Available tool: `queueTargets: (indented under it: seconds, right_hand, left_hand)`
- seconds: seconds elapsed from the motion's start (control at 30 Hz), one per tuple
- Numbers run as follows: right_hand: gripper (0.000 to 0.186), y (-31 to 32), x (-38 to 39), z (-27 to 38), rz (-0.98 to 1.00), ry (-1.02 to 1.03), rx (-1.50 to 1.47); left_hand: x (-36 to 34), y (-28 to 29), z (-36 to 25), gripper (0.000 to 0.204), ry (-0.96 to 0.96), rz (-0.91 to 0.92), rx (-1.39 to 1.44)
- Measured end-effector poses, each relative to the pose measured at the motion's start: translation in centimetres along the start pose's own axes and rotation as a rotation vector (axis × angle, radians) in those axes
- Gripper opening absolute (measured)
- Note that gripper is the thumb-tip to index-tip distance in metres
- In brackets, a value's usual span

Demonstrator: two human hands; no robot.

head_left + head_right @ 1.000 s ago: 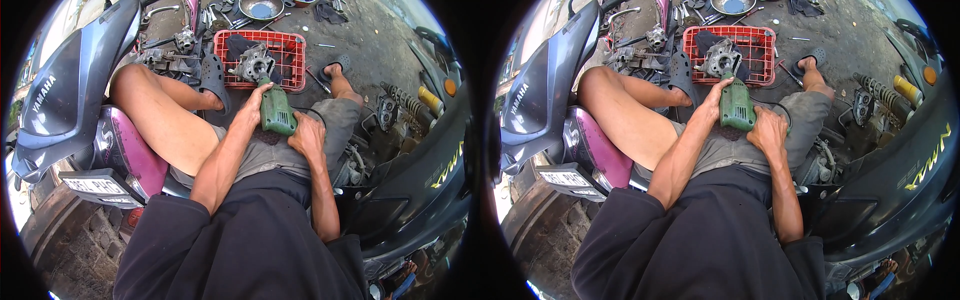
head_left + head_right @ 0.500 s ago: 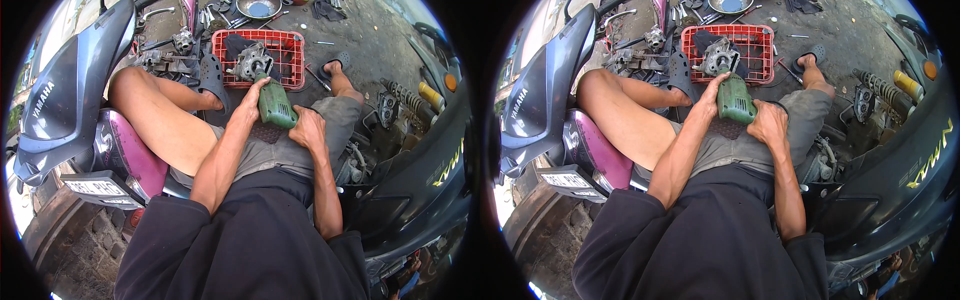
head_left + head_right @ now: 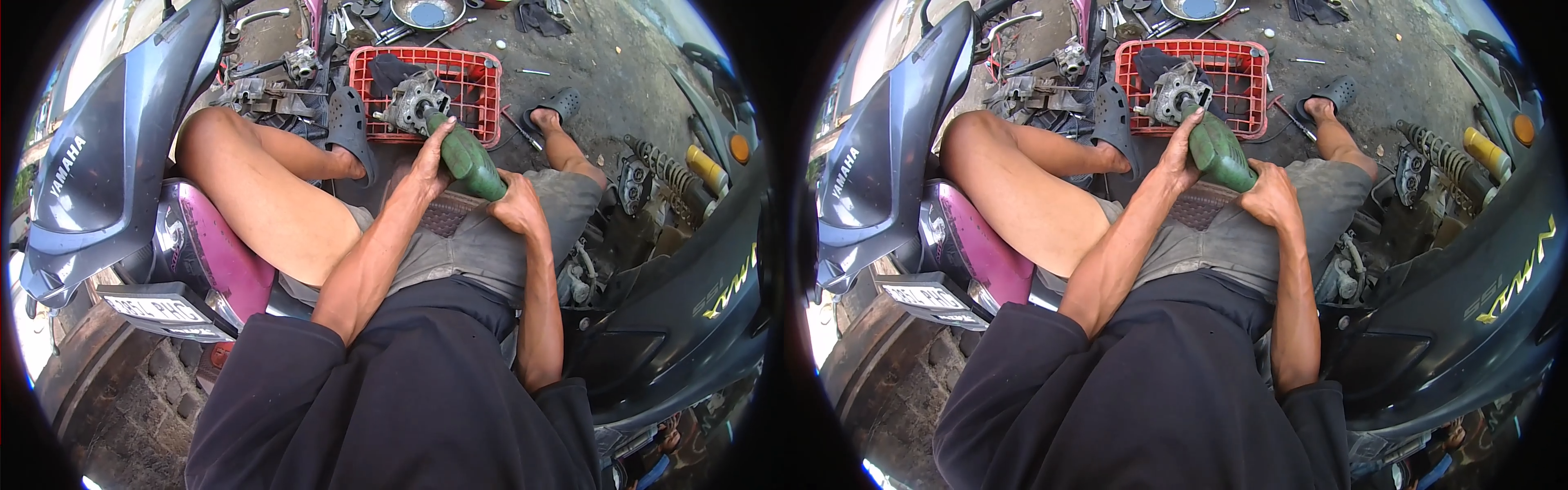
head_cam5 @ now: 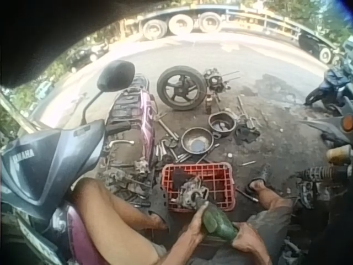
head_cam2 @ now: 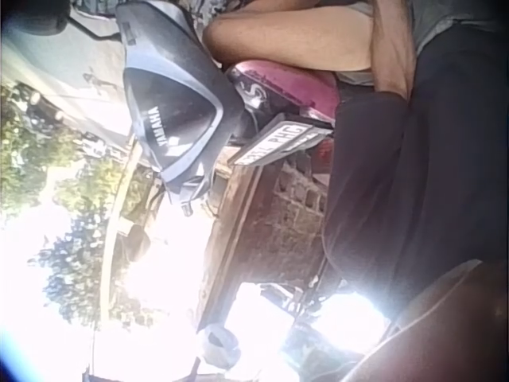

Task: Repairing and cleaning a motorcycle cylinder head using a power drill and a brush.

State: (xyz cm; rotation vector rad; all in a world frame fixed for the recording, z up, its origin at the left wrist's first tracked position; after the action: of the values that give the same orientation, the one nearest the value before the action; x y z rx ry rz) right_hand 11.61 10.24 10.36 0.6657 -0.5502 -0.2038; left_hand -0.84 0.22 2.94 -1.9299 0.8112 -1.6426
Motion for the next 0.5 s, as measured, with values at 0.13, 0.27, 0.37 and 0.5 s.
queueTargets:
  seconds: [0.13, 0.27, 0.37, 0.5]
  right_hand:
    - [0.053, 0.8, -0.4, 0.0, 0.025, -0.004, -0.158]
    - [0.047, 0.8, -0.5, -1.5, 0.023, -0.054, -0.230]
    - [0.035, -0.1, -0.9, -4.9, 0.004, -0.111, -0.377]
    - [0.025, -0.4, -1.3, -4.5, -0.031, -0.098, -0.584]
  left_hand:
    - [-0.4, -0.8, 0.0, 0.061, 0.009, -0.063, -0.009]
    - [-1.4, -1.7, 0.2, 0.058, -0.013, -0.141, -0.025]
    - [-2.8, -2.8, 0.4, 0.062, -0.070, -0.148, 0.071]
    - [-4.8, -2.3, 0.2, 0.051, -0.055, -0.292, 0.029]
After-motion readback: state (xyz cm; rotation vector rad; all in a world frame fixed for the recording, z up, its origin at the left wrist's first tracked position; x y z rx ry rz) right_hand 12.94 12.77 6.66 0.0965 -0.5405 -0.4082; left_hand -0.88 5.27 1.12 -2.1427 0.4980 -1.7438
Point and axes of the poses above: each hand's wrist, its own x-axis away from the middle knuckle, its own y-axis out of the back of the hand, z = x × y, the point moved 3 cm from there along -x, towards the middle knuckle, and after that the axes turned 11 degrees about y, right-handed, at the moved point
